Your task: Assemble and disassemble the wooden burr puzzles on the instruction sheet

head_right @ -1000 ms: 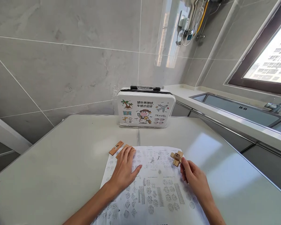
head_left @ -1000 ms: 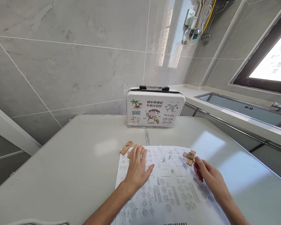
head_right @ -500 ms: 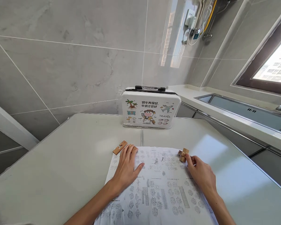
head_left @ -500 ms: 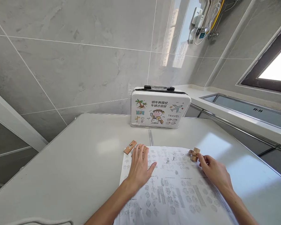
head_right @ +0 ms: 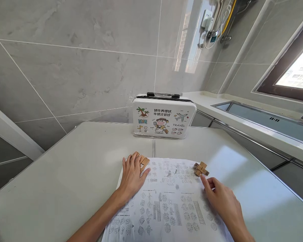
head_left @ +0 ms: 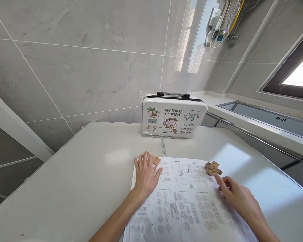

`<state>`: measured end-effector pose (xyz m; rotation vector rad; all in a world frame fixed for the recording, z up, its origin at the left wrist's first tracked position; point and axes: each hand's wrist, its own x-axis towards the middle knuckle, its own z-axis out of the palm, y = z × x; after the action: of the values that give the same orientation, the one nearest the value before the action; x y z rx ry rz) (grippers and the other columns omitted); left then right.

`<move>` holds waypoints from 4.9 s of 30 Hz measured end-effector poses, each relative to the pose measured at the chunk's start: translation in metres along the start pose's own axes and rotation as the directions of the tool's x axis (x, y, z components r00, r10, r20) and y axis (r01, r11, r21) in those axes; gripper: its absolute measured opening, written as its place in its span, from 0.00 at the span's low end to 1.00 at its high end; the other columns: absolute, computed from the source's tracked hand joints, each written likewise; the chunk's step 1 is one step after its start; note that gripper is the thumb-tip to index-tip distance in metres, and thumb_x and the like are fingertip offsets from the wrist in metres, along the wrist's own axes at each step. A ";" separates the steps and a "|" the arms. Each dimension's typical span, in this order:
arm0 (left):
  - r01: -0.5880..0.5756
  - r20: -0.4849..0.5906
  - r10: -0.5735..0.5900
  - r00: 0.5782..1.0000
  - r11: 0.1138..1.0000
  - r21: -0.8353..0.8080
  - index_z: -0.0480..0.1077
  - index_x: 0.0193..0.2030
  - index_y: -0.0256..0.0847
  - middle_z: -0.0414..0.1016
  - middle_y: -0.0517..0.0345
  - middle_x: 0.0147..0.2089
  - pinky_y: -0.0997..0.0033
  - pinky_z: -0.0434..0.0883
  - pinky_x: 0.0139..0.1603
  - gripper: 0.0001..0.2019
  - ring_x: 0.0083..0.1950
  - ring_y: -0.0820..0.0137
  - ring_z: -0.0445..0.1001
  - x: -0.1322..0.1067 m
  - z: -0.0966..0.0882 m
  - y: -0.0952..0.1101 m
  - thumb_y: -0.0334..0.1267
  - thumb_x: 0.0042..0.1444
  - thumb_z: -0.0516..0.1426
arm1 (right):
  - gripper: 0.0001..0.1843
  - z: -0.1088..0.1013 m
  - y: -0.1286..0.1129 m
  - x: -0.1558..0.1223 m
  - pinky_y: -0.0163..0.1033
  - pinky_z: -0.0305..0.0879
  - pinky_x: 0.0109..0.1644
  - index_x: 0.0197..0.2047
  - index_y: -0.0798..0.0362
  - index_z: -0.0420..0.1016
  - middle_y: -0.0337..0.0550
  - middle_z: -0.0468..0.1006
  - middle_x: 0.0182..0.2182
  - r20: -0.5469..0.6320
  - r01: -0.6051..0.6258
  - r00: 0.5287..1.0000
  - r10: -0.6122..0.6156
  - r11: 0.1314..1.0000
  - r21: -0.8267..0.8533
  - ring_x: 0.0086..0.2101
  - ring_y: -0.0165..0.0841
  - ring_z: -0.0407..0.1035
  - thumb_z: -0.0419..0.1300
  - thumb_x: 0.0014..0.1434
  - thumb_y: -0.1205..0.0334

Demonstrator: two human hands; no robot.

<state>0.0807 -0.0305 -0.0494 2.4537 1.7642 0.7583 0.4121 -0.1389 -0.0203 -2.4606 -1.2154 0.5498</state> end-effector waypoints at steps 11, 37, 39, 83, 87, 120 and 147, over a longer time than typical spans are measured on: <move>-0.177 0.049 0.212 0.976 0.905 -0.387 0.58 0.71 0.49 0.68 0.48 0.70 0.47 0.70 0.68 0.30 0.69 0.53 0.69 -0.004 -0.013 0.015 0.41 0.64 0.62 | 0.17 0.028 -0.058 -0.051 0.43 0.70 0.35 0.37 0.45 0.71 0.43 0.82 0.34 0.104 0.577 0.800 -0.591 0.805 0.142 0.31 0.41 0.77 0.52 0.71 0.45; -0.093 -0.032 0.089 0.995 0.983 -0.159 0.66 0.42 0.43 0.70 0.51 0.45 0.52 0.71 0.49 0.07 0.47 0.58 0.69 0.004 -0.014 0.012 0.36 0.73 0.50 | 0.09 0.056 -0.099 -0.033 0.44 0.71 0.40 0.51 0.45 0.71 0.43 0.77 0.47 0.163 0.695 0.635 -0.755 0.651 0.306 0.29 0.35 0.70 0.60 0.68 0.56; -0.127 -0.024 0.125 0.992 0.970 -0.206 0.66 0.42 0.43 0.70 0.52 0.47 0.52 0.71 0.50 0.05 0.49 0.58 0.69 0.004 -0.015 0.013 0.37 0.72 0.52 | 0.09 0.053 -0.098 -0.026 0.42 0.70 0.39 0.48 0.45 0.73 0.40 0.77 0.43 0.215 0.684 0.614 -0.760 0.648 0.335 0.30 0.34 0.70 0.63 0.66 0.56; 0.158 0.199 0.014 0.980 0.555 -0.817 0.69 0.66 0.42 0.81 0.48 0.50 0.55 0.73 0.58 0.23 0.55 0.56 0.78 0.007 -0.033 0.032 0.52 0.75 0.48 | 0.20 0.075 -0.113 0.015 0.30 0.47 0.17 0.37 0.48 0.65 0.28 0.70 0.15 0.275 -0.041 0.629 -0.727 0.322 0.946 0.12 0.23 0.49 0.65 0.67 0.43; 0.121 0.198 0.085 0.976 0.544 -0.830 0.65 0.72 0.44 0.79 0.47 0.58 0.53 0.71 0.65 0.24 0.59 0.56 0.77 0.007 -0.034 0.034 0.49 0.76 0.48 | 0.19 0.078 -0.113 0.016 0.29 0.48 0.17 0.37 0.48 0.65 0.28 0.71 0.15 0.257 -0.017 0.631 -0.732 0.318 0.948 0.12 0.23 0.51 0.65 0.68 0.44; -0.015 0.153 0.148 0.977 0.765 -0.644 0.48 0.80 0.53 0.72 0.48 0.58 0.56 0.75 0.59 0.28 0.54 0.61 0.75 0.000 -0.030 0.031 0.40 0.76 0.44 | 0.21 0.077 -0.117 0.007 0.29 0.50 0.16 0.38 0.48 0.65 0.29 0.73 0.17 0.235 0.082 0.634 -0.736 0.367 0.927 0.12 0.24 0.55 0.62 0.68 0.40; -0.117 0.176 0.318 0.932 0.719 -0.685 0.41 0.82 0.53 0.62 0.48 0.76 0.46 0.67 0.71 0.32 0.72 0.53 0.64 -0.005 -0.028 0.028 0.39 0.76 0.46 | 0.20 0.074 -0.117 0.004 0.33 0.52 0.22 0.43 0.50 0.67 0.35 0.79 0.25 0.216 0.226 0.541 -0.813 0.388 0.894 0.15 0.24 0.61 0.59 0.72 0.41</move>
<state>0.0935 -0.0520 -0.0183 2.1275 0.8762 0.8161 0.2995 -0.0590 -0.0315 -0.9350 -1.4839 1.4163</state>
